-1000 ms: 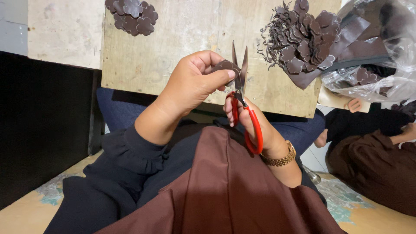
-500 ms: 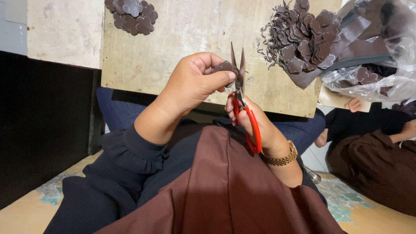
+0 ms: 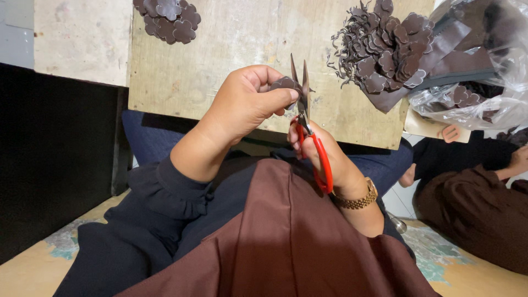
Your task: The person uses red-handled scissors to trim the edges of small, dark brown, flower-shaped pieces of material. They hold each piece in the left hand and carefully cut around the perimeter with the right hand, then place the finished piece on a wooden board to the left.
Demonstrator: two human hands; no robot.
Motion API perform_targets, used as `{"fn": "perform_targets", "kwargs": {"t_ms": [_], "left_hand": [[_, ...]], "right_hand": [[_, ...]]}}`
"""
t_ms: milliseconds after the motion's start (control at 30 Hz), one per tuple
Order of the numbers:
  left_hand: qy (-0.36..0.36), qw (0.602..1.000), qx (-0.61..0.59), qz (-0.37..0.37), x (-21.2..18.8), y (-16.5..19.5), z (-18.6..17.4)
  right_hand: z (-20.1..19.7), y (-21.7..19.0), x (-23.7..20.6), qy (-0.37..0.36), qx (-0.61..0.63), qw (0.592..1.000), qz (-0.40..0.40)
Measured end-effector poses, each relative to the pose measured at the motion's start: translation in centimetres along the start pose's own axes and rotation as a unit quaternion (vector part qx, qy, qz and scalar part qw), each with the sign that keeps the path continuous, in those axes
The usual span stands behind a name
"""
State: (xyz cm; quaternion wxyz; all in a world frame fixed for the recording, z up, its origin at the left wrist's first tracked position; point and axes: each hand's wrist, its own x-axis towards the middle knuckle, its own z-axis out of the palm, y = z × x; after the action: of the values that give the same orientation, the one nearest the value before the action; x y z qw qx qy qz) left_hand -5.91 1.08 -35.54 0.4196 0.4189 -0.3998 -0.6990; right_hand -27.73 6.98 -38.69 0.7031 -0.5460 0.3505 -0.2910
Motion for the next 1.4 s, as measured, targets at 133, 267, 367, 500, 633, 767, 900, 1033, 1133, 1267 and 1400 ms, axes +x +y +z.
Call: {"fn": "perform_targets", "kwargs": {"t_ms": [133,267,367,500,633,767,900,1033,1133,1267,1400], "left_hand": [[-0.001,1.000,0.001,0.008,0.12,0.00,0.03],[-0.021,0.998,-0.037,0.048,0.10,-0.25,0.15],[-0.013,0.996,-0.060,0.060,0.14,-0.43,0.16],[-0.001,0.996,-0.050,0.071,0.19,-0.58,0.09],[-0.005,0.996,-0.025,0.083,0.14,-0.58,0.06],[-0.008,0.996,-0.021,0.082,0.02,-0.51,0.19],[0.002,0.996,-0.001,0.091,-0.08,-0.42,0.29],[0.006,0.996,-0.009,0.088,-0.18,-0.46,0.45],[0.003,0.996,-0.015,0.091,-0.16,-0.40,0.42],[0.006,0.996,-0.008,0.090,-0.16,-0.30,0.31],[0.008,0.996,-0.010,0.085,-0.14,-0.29,0.22]], "right_hand": [[0.24,0.07,0.11,0.017,0.022,1.000,0.004],[0.50,0.13,0.03,0.020,0.056,0.998,-0.001],[0.49,0.13,-0.12,0.025,0.066,0.998,0.001],[0.41,0.16,-0.16,0.016,0.060,0.998,0.004],[0.34,0.17,0.07,0.012,0.048,0.999,0.003],[0.31,0.23,0.14,0.001,0.036,0.999,-0.012],[0.46,0.46,-0.09,0.015,0.067,0.998,0.006],[0.61,0.63,-0.26,0.023,0.086,0.996,0.022],[0.55,0.47,-0.22,0.020,0.076,0.997,0.019],[0.50,0.03,-0.26,0.013,0.061,0.998,0.012],[0.51,-0.20,-0.18,0.009,0.043,0.999,0.006]]}}
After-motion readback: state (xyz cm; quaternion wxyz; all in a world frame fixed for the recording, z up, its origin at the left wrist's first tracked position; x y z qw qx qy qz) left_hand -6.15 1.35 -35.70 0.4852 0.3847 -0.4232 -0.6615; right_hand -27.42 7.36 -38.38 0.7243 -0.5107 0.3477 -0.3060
